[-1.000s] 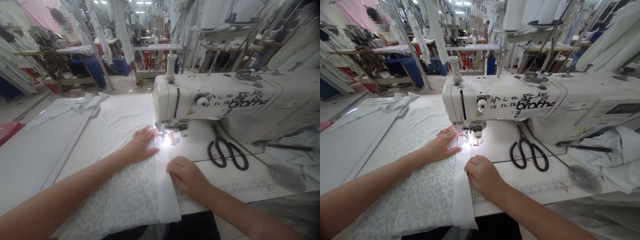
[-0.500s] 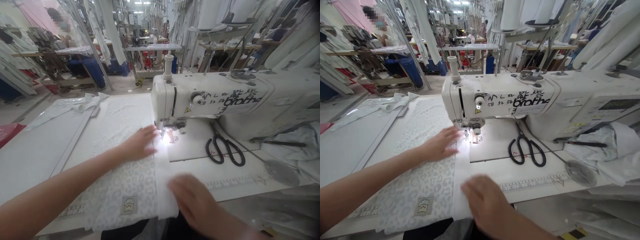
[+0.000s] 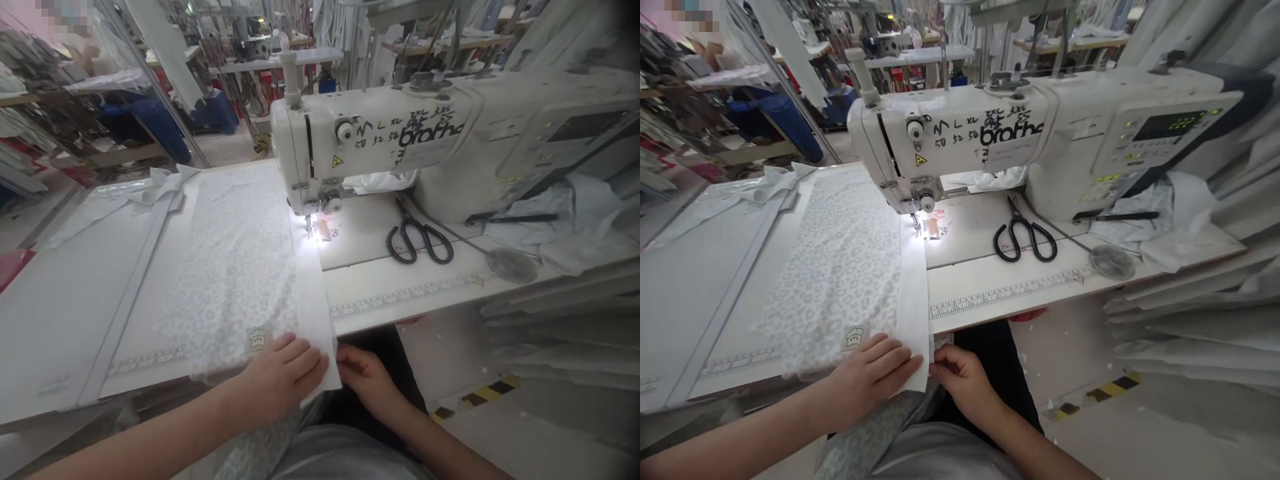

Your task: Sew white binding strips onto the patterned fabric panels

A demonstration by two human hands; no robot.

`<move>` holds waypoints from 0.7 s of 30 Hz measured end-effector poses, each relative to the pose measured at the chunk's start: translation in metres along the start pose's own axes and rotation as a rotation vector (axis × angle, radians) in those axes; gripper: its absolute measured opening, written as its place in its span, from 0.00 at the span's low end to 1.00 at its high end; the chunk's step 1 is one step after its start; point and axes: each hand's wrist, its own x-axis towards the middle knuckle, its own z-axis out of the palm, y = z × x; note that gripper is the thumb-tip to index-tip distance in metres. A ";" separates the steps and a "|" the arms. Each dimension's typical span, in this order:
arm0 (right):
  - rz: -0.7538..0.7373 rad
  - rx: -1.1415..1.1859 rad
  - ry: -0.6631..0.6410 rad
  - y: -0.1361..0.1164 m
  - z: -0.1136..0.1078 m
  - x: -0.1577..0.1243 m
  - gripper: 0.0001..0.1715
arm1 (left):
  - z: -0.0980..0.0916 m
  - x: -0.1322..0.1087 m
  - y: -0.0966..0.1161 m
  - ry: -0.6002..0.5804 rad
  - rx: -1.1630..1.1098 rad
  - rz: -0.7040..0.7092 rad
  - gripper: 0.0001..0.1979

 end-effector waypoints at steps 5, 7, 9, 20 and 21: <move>0.024 0.017 0.045 -0.009 0.003 -0.021 0.11 | 0.003 -0.002 0.009 -0.009 -0.139 -0.019 0.09; 0.024 0.002 0.041 -0.011 0.004 -0.026 0.11 | 0.005 -0.003 0.011 0.002 -0.162 -0.005 0.09; 0.026 -0.005 0.038 -0.012 0.004 -0.030 0.09 | 0.006 -0.002 0.012 0.015 -0.182 0.014 0.09; 0.067 -0.056 0.027 -0.026 0.006 -0.035 0.10 | 0.002 0.005 0.012 0.112 -0.267 0.067 0.08; 0.067 -0.054 0.026 -0.027 0.006 -0.035 0.10 | 0.003 0.005 0.012 0.117 -0.265 0.066 0.08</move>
